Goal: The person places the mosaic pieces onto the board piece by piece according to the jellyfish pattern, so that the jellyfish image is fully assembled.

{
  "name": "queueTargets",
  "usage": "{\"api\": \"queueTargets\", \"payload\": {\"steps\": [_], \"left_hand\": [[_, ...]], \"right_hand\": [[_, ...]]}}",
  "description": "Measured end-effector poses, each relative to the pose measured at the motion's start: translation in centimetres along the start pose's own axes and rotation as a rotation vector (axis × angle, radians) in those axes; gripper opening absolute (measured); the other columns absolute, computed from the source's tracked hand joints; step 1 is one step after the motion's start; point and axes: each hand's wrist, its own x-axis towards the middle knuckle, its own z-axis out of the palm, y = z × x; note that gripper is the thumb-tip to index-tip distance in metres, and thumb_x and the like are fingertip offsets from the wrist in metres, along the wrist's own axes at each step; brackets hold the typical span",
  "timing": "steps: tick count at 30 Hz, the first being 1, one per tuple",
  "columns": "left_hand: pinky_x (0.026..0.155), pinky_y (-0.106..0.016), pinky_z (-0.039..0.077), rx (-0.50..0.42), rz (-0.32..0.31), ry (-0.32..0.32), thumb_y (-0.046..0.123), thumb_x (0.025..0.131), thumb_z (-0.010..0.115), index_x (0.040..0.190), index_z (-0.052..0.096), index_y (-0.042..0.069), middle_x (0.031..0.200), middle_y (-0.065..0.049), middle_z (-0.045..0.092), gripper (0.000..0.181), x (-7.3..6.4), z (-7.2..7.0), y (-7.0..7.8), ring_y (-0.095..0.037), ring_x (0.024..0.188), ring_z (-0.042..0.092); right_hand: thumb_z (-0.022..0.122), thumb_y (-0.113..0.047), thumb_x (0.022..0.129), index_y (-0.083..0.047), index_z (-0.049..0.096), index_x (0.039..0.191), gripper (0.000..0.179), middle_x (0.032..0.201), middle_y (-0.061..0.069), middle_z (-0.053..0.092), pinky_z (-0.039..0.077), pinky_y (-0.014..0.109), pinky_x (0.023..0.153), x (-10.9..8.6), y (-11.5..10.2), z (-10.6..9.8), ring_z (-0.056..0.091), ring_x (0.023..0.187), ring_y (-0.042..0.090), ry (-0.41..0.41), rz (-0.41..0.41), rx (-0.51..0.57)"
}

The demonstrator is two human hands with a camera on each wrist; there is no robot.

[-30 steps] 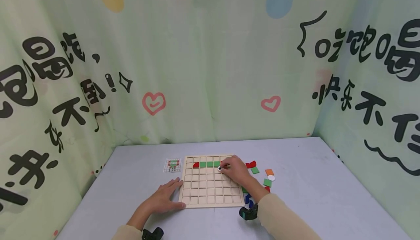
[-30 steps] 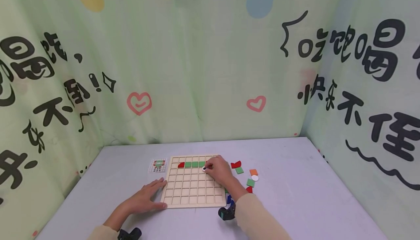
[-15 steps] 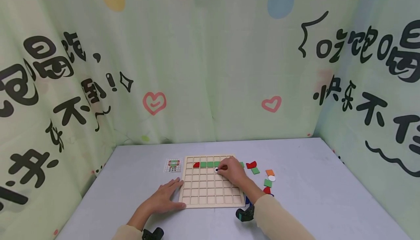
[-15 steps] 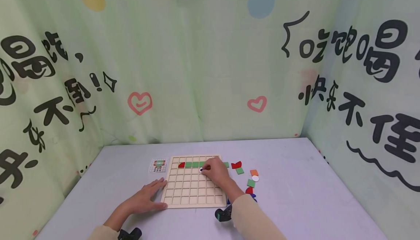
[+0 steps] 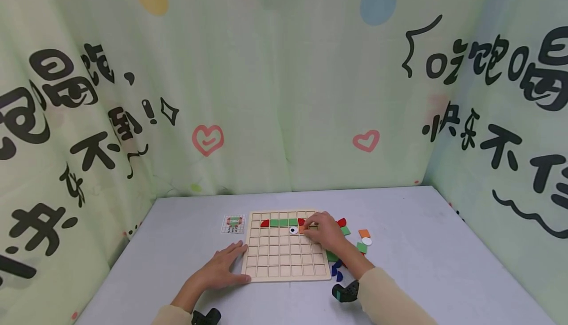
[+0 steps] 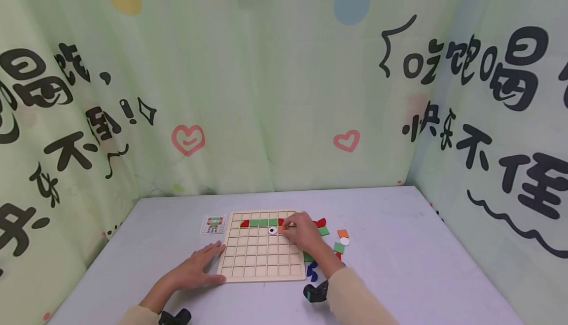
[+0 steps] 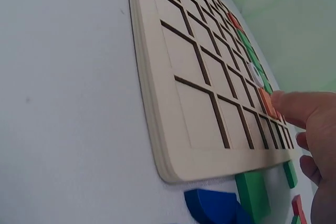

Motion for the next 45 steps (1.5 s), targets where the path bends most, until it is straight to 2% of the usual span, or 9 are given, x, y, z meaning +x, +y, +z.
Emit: {"api": "queueTargets", "payload": {"steps": [3,9,18,25,34,41,45], "left_hand": [[0.117,-0.063,0.020,0.005,-0.001,-0.003,0.047,0.076,0.077,0.145,0.044,0.011,0.156,-0.011,0.035,0.084,0.1,0.1,-0.2,-0.036,0.145,0.030],[0.117,-0.063,0.020,0.011,-0.006,-0.003,0.048,0.076,0.077,0.145,0.043,0.011,0.156,-0.011,0.035,0.085,0.3,0.3,-0.5,-0.036,0.145,0.029],[0.117,-0.064,0.020,0.013,-0.001,0.003,0.048,0.075,0.077,0.145,0.044,0.011,0.156,-0.012,0.035,0.086,0.3,0.4,-0.6,-0.037,0.145,0.030],[0.116,-0.064,0.021,0.020,0.011,0.004,0.048,0.076,0.077,0.145,0.043,0.010,0.156,-0.012,0.035,0.085,0.1,0.4,-0.6,-0.038,0.144,0.031],[0.117,-0.062,0.021,0.027,-0.003,0.004,0.050,0.076,0.076,0.145,0.043,0.011,0.156,-0.011,0.035,0.086,0.2,0.4,-0.4,-0.037,0.145,0.030],[0.117,-0.062,0.020,0.028,-0.002,0.001,0.049,0.076,0.076,0.145,0.043,0.011,0.157,-0.011,0.034,0.086,0.2,0.4,-0.4,-0.036,0.145,0.030],[0.117,-0.062,0.020,0.032,0.000,-0.002,0.050,0.076,0.076,0.145,0.043,0.011,0.157,-0.011,0.034,0.086,0.3,0.3,-0.3,-0.036,0.145,0.030]], "right_hand": [[0.075,-0.017,0.083,-0.018,0.075,0.091,0.008,0.104,-0.002,0.070,0.052,0.036,0.083,-0.5,0.5,-0.8,0.054,0.096,0.017,0.012,0.016,0.001],[0.074,-0.019,0.084,-0.019,0.075,0.098,0.014,0.107,-0.002,0.070,0.052,0.040,0.090,-1.5,2.0,-2.3,0.055,0.100,0.018,0.026,0.049,-0.015],[0.076,-0.016,0.082,-0.015,0.075,0.099,0.017,0.108,0.005,0.071,0.052,0.046,0.095,-3.1,3.9,-4.0,0.057,0.106,0.023,0.065,0.055,-0.060],[0.075,-0.016,0.083,-0.016,0.075,0.098,0.015,0.104,0.004,0.070,0.056,0.044,0.090,-4.3,5.2,-4.8,0.057,0.103,0.023,0.078,0.095,-0.065],[0.073,-0.014,0.084,-0.014,0.073,0.103,0.019,0.108,0.006,0.069,0.059,0.038,0.082,-5.8,6.6,-6.7,0.059,0.100,0.023,0.052,0.088,-0.063],[0.072,-0.014,0.085,-0.012,0.074,0.103,0.018,0.105,0.006,0.070,0.055,0.049,0.091,-6.6,7.7,-7.9,0.059,0.106,0.028,0.070,0.058,-0.084],[0.071,-0.010,0.085,-0.011,0.074,0.106,0.021,0.107,0.008,0.071,0.054,0.052,0.091,-7.1,8.6,-8.5,0.060,0.107,0.031,0.076,0.038,-0.105]]}}
